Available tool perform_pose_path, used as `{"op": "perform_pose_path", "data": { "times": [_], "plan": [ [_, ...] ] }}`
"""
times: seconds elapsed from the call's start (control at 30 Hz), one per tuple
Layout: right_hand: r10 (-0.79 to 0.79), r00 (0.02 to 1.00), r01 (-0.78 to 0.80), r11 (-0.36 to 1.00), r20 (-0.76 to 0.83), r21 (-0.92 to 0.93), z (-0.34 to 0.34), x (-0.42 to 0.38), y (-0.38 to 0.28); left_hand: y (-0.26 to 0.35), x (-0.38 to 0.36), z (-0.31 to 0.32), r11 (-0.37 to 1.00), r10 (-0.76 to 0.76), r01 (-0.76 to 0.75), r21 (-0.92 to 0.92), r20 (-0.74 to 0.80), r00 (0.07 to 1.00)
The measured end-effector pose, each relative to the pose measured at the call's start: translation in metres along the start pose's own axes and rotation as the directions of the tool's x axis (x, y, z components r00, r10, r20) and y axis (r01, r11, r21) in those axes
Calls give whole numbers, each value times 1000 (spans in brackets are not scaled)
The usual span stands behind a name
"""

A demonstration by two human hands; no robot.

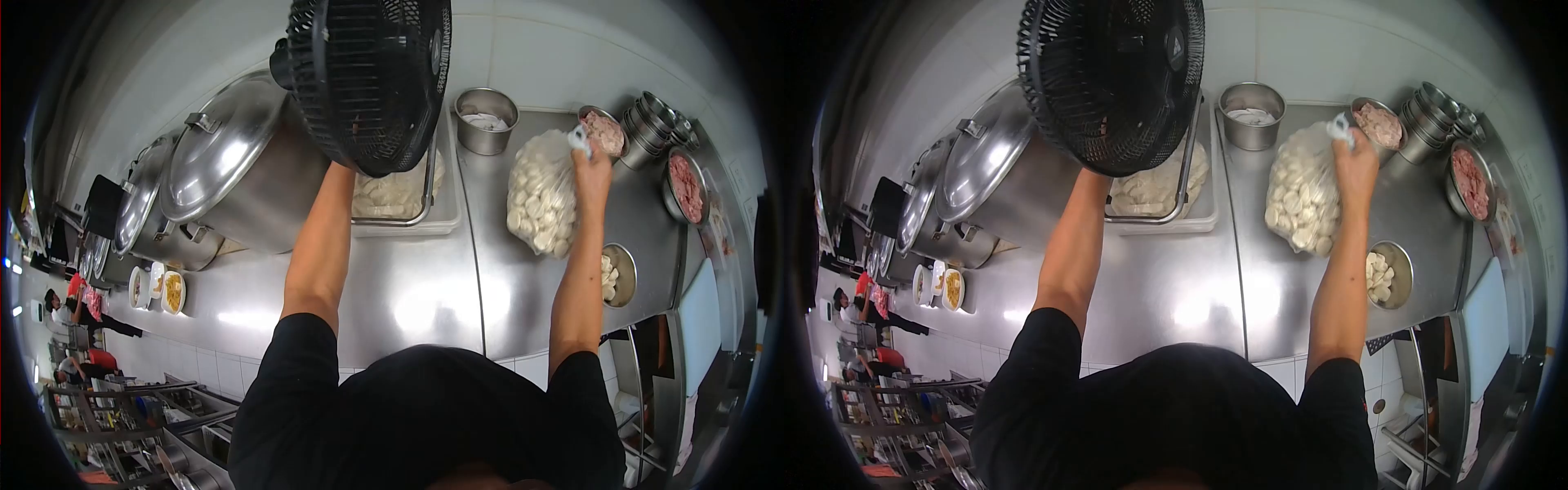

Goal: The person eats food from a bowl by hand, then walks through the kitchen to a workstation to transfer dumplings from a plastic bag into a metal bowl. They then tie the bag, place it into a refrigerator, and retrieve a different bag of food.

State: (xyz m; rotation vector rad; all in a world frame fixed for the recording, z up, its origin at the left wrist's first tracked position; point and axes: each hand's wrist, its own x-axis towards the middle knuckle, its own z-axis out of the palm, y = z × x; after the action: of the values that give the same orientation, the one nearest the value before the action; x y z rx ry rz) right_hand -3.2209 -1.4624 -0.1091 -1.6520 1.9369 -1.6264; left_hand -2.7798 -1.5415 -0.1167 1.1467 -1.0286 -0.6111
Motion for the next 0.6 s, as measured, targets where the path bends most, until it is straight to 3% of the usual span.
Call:
{"op": "perform_pose_path", "data": {
  "times": [0.1,0.2,0.4,0.6],
  "plan": [
    [147,970,-139,989,193,-56,5,-40,24,-6,-3,7,1000,-23,23,-8,-15,1000],
    [222,870,-164,972,441,-166,2,-60,23,-7,-5,9,999,-37,36,-19,-49,998],
    [185,814,-92,977,551,-193,-21,-60,5,-9,-18,3,996,-76,72,-57,-73,994],
    [203,861,-140,976,466,-167,-39,-80,9,-9,-30,-1,994,-89,91,-56,43,995]
  ]
}}
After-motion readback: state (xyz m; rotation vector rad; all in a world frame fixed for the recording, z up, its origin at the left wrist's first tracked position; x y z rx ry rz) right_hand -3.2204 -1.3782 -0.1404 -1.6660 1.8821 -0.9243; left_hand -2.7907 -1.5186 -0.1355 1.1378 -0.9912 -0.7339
